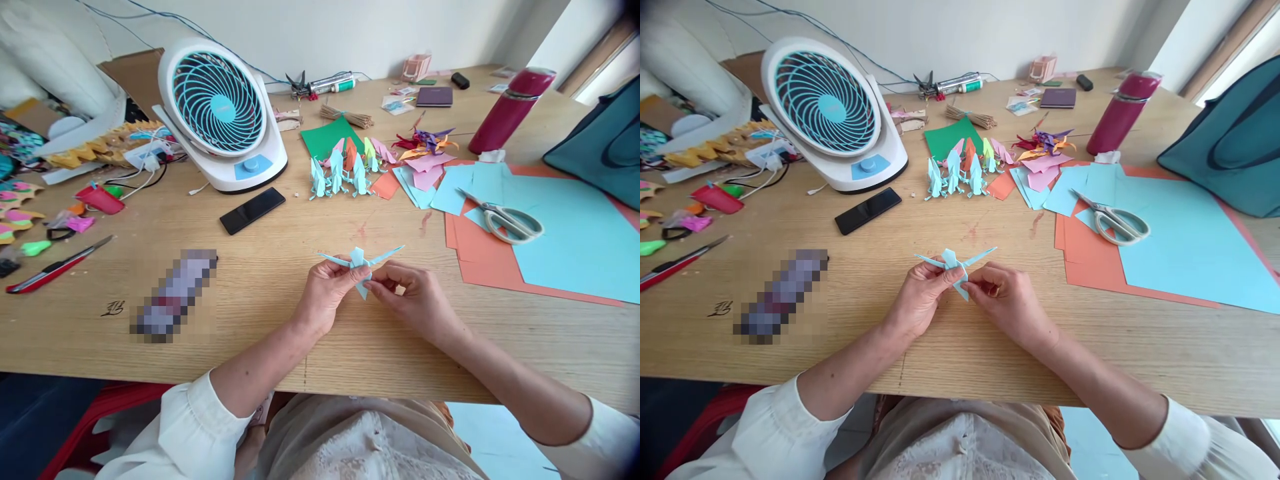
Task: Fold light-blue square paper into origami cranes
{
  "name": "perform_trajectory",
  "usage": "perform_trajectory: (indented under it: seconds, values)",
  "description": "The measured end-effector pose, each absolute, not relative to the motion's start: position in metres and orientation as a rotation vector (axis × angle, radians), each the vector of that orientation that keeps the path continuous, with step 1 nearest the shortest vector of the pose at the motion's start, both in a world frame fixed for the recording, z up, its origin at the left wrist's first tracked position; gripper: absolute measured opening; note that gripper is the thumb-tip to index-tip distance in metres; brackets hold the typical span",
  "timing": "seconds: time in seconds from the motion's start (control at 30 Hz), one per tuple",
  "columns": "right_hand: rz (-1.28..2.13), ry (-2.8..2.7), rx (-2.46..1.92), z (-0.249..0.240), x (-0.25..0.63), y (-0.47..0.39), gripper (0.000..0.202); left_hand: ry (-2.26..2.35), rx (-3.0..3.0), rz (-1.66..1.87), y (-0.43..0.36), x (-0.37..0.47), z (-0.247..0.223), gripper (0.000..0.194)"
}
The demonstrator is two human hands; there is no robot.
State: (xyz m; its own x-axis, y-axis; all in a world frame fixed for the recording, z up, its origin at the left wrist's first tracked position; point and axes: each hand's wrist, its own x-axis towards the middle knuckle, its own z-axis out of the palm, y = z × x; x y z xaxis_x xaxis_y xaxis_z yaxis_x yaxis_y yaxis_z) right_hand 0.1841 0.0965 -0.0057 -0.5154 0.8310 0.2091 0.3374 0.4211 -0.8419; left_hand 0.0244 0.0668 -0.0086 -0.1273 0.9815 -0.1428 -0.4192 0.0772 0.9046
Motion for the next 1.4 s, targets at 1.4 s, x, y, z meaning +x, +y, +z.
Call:
perform_trajectory:
  seconds: [1.4]
  values:
    - [2.019,-1.354,-0.829,-0.015,0.176,0.104,0.041,1.011,0.709,1.374,0.072,0.016,-0.002,0.028]
